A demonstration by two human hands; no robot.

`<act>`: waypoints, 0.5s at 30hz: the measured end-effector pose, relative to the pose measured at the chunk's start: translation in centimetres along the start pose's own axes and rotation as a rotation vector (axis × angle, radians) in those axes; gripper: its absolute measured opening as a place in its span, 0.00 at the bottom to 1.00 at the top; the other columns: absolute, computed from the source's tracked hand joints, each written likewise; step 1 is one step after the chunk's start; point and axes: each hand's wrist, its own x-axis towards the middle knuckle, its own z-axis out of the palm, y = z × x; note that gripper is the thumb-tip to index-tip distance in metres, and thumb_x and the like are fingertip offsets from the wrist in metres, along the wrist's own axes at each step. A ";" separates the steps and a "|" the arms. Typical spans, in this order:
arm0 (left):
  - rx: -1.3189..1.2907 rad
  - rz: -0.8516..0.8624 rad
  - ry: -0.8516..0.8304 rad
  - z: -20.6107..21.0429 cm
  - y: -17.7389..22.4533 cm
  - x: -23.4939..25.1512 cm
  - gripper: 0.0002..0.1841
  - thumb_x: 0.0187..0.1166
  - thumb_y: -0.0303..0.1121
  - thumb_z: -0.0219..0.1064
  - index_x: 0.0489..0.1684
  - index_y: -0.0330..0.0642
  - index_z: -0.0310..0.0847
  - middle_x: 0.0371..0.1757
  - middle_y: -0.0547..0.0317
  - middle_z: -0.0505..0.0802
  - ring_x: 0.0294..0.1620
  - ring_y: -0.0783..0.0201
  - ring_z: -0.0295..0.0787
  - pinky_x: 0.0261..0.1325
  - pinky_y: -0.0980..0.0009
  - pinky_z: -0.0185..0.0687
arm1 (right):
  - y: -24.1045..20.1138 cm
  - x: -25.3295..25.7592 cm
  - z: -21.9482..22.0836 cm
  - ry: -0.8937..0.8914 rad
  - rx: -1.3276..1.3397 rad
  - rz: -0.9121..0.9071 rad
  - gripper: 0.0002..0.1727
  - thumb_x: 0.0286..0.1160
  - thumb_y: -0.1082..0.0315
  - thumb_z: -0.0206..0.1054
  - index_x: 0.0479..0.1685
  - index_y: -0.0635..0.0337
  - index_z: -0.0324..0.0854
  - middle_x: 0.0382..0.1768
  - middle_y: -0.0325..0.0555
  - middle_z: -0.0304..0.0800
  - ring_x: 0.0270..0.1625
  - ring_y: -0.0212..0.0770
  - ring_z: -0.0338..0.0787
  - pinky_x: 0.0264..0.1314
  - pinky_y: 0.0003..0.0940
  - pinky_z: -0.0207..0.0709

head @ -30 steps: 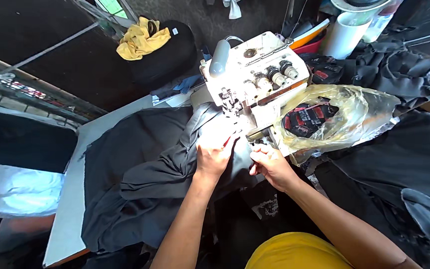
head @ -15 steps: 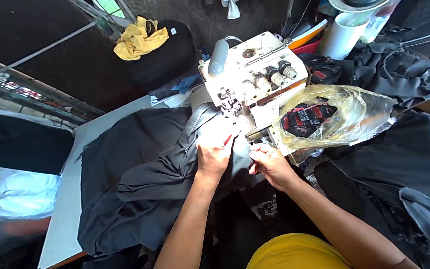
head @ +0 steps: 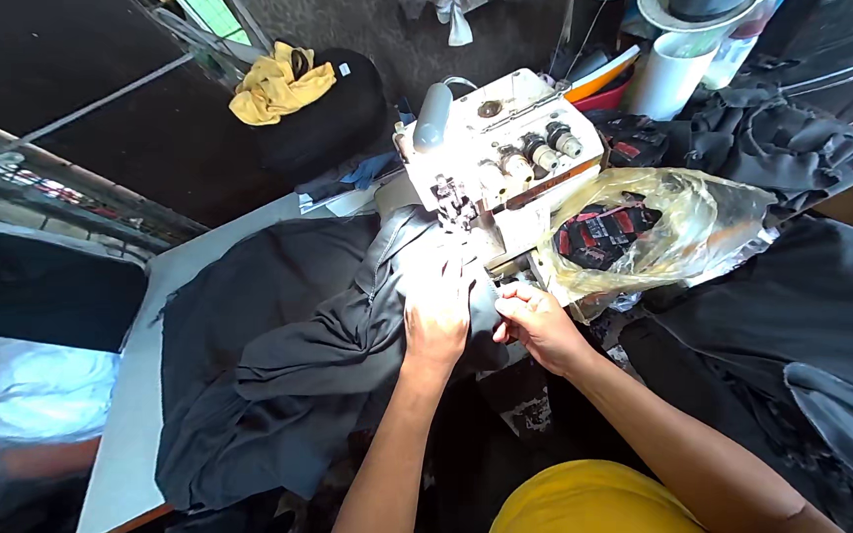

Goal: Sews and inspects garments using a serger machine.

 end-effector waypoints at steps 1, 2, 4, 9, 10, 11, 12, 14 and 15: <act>0.038 0.004 -0.014 0.1 0.0 -0.2 0.19 0.88 0.35 0.57 0.69 0.39 0.86 0.68 0.46 0.91 0.70 0.47 0.87 0.74 0.50 0.77 | 0.0 0.0 0.0 0.003 -0.008 -0.004 0.05 0.84 0.79 0.57 0.48 0.68 0.77 0.27 0.44 0.89 0.25 0.34 0.90 0.34 0.28 0.88; 0.070 0.006 -0.030 0.1 -0.1 -0.2 0.20 0.89 0.37 0.55 0.70 0.41 0.86 0.71 0.47 0.89 0.73 0.47 0.84 0.76 0.48 0.74 | -0.1 0.1 0.0 0.007 -0.019 -0.010 0.05 0.84 0.79 0.57 0.48 0.68 0.77 0.27 0.43 0.89 0.25 0.33 0.90 0.34 0.28 0.88; 0.095 -0.004 -0.075 -0.1 -0.1 -0.1 0.21 0.90 0.39 0.52 0.73 0.44 0.84 0.79 0.51 0.84 0.81 0.48 0.77 0.82 0.45 0.67 | -0.1 0.1 0.0 0.009 -0.037 -0.026 0.05 0.84 0.79 0.58 0.48 0.68 0.78 0.27 0.43 0.90 0.25 0.33 0.90 0.34 0.27 0.88; 0.091 0.015 -0.033 -0.1 -0.6 0.1 0.19 0.90 0.39 0.53 0.64 0.42 0.88 0.72 0.49 0.89 0.77 0.46 0.80 0.78 0.45 0.71 | 0.1 0.5 0.1 0.013 -0.068 -0.061 0.04 0.83 0.79 0.60 0.48 0.68 0.79 0.27 0.42 0.90 0.26 0.33 0.90 0.34 0.28 0.88; 0.092 0.020 -0.033 -0.1 -0.7 0.1 0.19 0.90 0.38 0.53 0.66 0.42 0.87 0.73 0.49 0.88 0.78 0.46 0.80 0.80 0.46 0.70 | 0.2 0.5 0.1 0.015 -0.070 -0.065 0.04 0.83 0.79 0.60 0.47 0.68 0.79 0.27 0.42 0.90 0.26 0.33 0.90 0.34 0.28 0.88; 0.092 0.022 -0.036 -0.1 -0.8 0.3 0.20 0.90 0.38 0.52 0.67 0.42 0.86 0.74 0.49 0.88 0.79 0.48 0.79 0.80 0.47 0.70 | 0.2 0.6 0.2 0.016 -0.075 -0.069 0.04 0.82 0.79 0.60 0.47 0.68 0.79 0.27 0.42 0.90 0.26 0.33 0.90 0.34 0.27 0.88; 0.095 0.024 -0.040 -0.2 -0.9 0.4 0.20 0.90 0.38 0.52 0.68 0.42 0.86 0.74 0.49 0.88 0.78 0.48 0.80 0.80 0.48 0.70 | 0.2 0.6 0.2 0.016 -0.080 -0.071 0.03 0.82 0.79 0.61 0.47 0.68 0.79 0.27 0.42 0.90 0.26 0.32 0.90 0.34 0.27 0.88; 0.123 0.026 -0.061 -0.2 -0.9 0.6 0.20 0.90 0.38 0.51 0.67 0.41 0.86 0.73 0.49 0.88 0.78 0.47 0.80 0.80 0.48 0.70 | 0.1 0.7 0.3 0.017 -0.090 -0.072 0.03 0.83 0.78 0.61 0.47 0.67 0.79 0.27 0.42 0.90 0.26 0.32 0.90 0.34 0.26 0.88; 0.143 0.031 -0.074 -0.3 -1.0 0.8 0.20 0.90 0.38 0.51 0.67 0.41 0.86 0.74 0.48 0.88 0.78 0.46 0.79 0.80 0.46 0.70 | 0.0 0.8 0.3 0.015 -0.095 -0.076 0.03 0.83 0.78 0.61 0.46 0.67 0.79 0.26 0.42 0.90 0.25 0.32 0.90 0.34 0.26 0.88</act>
